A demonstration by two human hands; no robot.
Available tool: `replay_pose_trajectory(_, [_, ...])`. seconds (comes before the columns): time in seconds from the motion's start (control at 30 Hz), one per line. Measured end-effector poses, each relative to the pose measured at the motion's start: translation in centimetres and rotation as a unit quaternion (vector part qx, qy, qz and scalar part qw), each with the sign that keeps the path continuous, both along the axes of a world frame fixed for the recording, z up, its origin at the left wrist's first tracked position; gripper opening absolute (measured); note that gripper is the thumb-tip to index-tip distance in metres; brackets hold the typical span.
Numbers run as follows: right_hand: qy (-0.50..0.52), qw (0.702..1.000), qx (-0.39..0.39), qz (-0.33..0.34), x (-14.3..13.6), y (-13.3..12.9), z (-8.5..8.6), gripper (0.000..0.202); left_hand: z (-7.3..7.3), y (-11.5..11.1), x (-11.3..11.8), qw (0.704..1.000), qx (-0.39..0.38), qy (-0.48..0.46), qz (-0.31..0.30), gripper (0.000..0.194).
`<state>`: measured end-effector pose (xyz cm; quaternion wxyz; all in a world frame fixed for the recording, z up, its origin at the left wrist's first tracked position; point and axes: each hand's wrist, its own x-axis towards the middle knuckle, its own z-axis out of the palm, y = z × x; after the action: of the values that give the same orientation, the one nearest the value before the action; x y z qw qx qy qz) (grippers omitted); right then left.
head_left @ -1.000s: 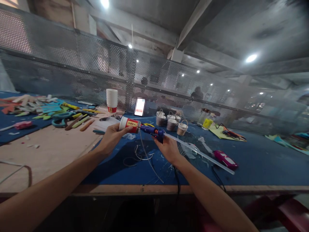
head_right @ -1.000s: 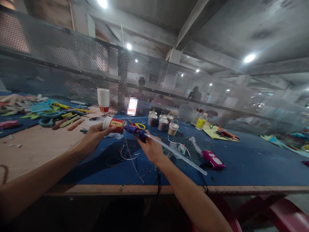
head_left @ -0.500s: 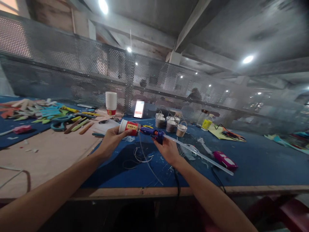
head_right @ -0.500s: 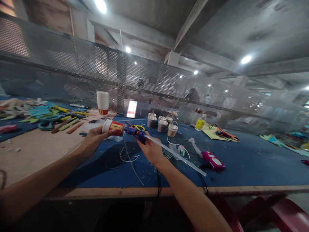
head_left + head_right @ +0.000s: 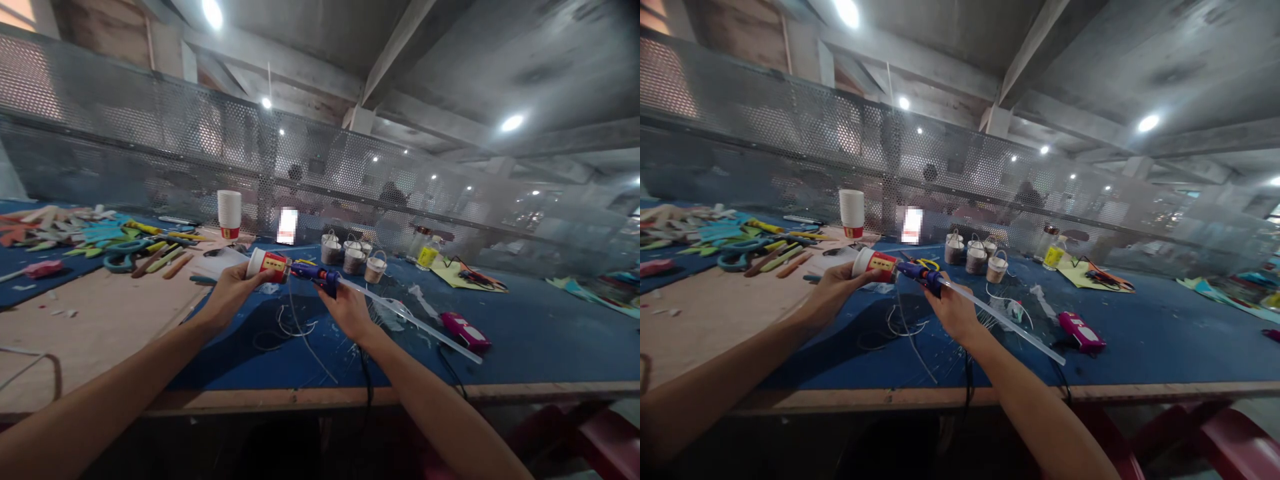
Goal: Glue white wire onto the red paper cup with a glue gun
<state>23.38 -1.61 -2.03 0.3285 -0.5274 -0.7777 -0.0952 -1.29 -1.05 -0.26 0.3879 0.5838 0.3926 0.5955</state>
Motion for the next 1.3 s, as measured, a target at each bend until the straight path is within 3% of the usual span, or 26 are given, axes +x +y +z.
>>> replay_pose_trajectory(0.4, [0.009,1.0,0.001,-0.015,-0.1,-0.3,0.7,0.039,-0.1,-0.2,-0.1,0.999,-0.032,0.015,0.001,0.03])
replay_pose_trajectory(0.97, [0.011,1.0,-0.002,-0.023,-0.3,-0.4,1.1,0.039,-0.6,0.2,-0.5,0.999,0.002,0.042,-0.019,0.029])
replay_pose_trajectory(1.3, [0.009,1.0,-0.004,-0.01,-0.2,-0.4,0.9,0.039,0.0,-0.4,-0.1,0.999,-0.026,0.027,-0.001,0.026])
